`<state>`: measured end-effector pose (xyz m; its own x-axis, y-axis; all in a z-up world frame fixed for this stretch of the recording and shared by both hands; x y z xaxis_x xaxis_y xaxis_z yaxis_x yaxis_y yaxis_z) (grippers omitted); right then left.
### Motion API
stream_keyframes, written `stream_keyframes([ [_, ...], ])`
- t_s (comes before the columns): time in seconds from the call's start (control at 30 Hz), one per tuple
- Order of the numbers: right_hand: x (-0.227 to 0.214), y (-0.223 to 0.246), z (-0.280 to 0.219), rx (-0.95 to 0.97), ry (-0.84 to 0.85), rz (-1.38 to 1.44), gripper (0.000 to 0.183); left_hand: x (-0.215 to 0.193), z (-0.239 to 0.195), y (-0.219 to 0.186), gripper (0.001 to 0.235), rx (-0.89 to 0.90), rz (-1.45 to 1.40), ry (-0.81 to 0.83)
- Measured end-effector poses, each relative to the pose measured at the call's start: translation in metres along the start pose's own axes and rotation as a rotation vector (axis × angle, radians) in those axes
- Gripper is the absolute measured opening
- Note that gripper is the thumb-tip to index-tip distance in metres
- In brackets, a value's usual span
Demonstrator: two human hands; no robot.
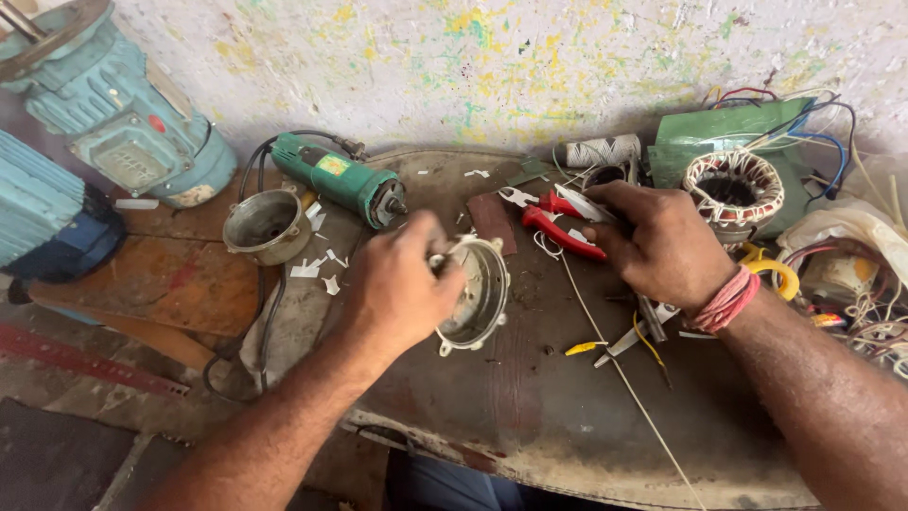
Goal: The person uses yellow-handled shears to cut and remove old insulation and debris from the slots of a motor stator. They repeatedly rotate the stator and scrape the interior surfaces to clear the winding channels.
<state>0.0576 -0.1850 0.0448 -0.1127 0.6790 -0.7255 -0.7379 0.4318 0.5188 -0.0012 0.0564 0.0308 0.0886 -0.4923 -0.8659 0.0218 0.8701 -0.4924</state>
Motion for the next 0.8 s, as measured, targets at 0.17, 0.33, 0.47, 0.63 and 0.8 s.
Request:
stream_keyframes([
  [0.17,-0.003,0.002,0.001,0.041,0.026,-0.001,0.032,0.002,-0.016,-0.082,0.026,0.480,0.272,-0.135],
  [0.33,-0.001,-0.011,-0.004,0.123,0.101,0.093,0.040,0.014,-0.019,-0.089,0.033,0.597,0.027,-0.099],
  [0.47,-0.026,0.013,-0.016,-0.017,-0.017,0.340,0.037,0.029,-0.010,-0.070,0.041,0.484,-0.266,0.075],
  [0.63,-0.090,0.030,-0.064,-0.215,-0.456,0.497,0.049,0.056,0.014,-0.052,0.052,0.408,-0.423,0.253],
  [0.8,-0.083,0.025,-0.070,-0.301,-0.520,0.452,0.030,0.080,0.047,-0.056,0.050,0.359,-0.644,0.431],
])
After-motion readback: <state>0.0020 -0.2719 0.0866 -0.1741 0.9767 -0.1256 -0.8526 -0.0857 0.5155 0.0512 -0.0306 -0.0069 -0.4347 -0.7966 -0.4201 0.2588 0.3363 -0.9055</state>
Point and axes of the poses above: each hand's wrist, its own z-axis towards the middle knuckle, its own x-axis out of the palm, y = z × x, the point moved 10 cm from there along z, towards the middle knuckle, and after that the axes turned 10 degrees about y, right-handed, at the moved point
